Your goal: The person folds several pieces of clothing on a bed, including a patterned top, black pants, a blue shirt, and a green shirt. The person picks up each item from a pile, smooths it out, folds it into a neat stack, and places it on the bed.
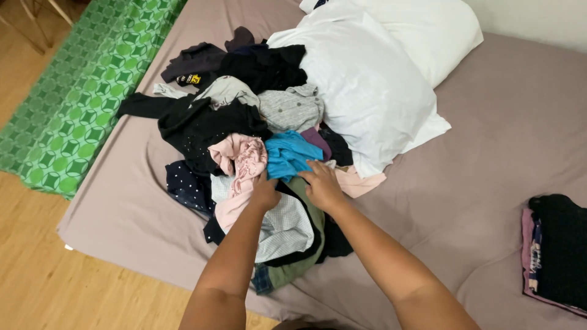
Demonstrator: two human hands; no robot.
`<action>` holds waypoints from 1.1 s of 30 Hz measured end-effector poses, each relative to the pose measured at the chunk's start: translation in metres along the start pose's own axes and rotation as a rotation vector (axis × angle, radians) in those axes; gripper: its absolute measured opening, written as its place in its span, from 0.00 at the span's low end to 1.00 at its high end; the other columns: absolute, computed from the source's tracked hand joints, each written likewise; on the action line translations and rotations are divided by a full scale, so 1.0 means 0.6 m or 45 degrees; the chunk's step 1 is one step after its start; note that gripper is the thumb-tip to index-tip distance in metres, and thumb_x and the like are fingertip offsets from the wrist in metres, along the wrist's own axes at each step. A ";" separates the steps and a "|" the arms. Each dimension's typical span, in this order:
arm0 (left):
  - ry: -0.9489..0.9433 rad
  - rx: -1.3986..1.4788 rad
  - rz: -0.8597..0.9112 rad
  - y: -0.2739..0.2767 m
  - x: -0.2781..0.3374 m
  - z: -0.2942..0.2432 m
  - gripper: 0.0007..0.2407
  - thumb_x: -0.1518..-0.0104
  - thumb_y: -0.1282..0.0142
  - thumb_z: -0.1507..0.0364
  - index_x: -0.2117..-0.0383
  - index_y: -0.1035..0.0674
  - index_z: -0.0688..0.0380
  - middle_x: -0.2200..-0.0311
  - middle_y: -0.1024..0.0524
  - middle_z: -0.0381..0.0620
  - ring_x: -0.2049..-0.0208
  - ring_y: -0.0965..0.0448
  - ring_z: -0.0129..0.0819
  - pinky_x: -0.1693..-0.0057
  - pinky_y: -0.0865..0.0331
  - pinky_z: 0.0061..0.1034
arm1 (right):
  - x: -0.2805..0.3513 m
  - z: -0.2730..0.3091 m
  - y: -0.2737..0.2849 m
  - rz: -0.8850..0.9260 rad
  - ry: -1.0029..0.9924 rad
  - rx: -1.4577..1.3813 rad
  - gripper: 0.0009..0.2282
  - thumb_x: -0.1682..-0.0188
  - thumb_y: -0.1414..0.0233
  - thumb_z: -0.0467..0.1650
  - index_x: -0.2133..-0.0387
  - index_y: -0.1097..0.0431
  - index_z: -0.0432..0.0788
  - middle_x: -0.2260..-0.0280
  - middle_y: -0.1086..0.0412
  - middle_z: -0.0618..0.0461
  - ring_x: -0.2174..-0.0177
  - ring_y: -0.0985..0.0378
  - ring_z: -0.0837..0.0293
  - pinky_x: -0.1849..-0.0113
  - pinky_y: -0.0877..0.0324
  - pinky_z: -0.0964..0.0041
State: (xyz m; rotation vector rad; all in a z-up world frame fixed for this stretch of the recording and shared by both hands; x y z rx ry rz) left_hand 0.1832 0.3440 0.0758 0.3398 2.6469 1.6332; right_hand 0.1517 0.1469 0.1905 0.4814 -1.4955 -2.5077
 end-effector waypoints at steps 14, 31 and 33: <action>-0.179 1.414 0.116 0.176 -0.047 -0.145 0.11 0.43 0.45 0.82 0.55 0.17 0.63 0.59 0.16 0.44 0.59 0.20 0.27 0.50 0.26 0.23 | -0.082 -0.048 -0.079 -0.160 -0.228 -0.493 0.24 0.60 0.41 0.25 0.47 0.35 0.42 0.53 0.26 0.39 0.52 0.23 0.40 0.53 0.29 0.51; -0.584 0.812 -0.259 0.272 0.014 -0.372 0.16 0.54 0.31 0.71 0.64 0.26 0.61 0.68 0.25 0.48 0.67 0.23 0.40 0.60 0.29 0.31 | 0.010 -0.073 0.326 -0.200 -0.353 -0.761 0.05 0.54 0.40 0.28 0.75 0.28 0.40 0.80 0.34 0.58 0.76 0.34 0.70 0.74 0.36 0.68; -0.531 0.678 -0.292 0.256 0.022 -0.402 0.10 0.50 0.34 0.72 0.67 0.23 0.59 0.68 0.22 0.53 0.65 0.21 0.47 0.59 0.29 0.37 | 0.048 -0.071 0.387 -0.266 -0.378 -0.709 0.05 0.52 0.41 0.28 0.75 0.28 0.40 0.81 0.33 0.59 0.77 0.34 0.70 0.75 0.35 0.70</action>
Point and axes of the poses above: each hand's wrist, its own x-axis away from the middle knuckle, its own y-axis out of the back of the hand, z = x × y, the point moved 4 cm from there along -x, towards the middle knuckle
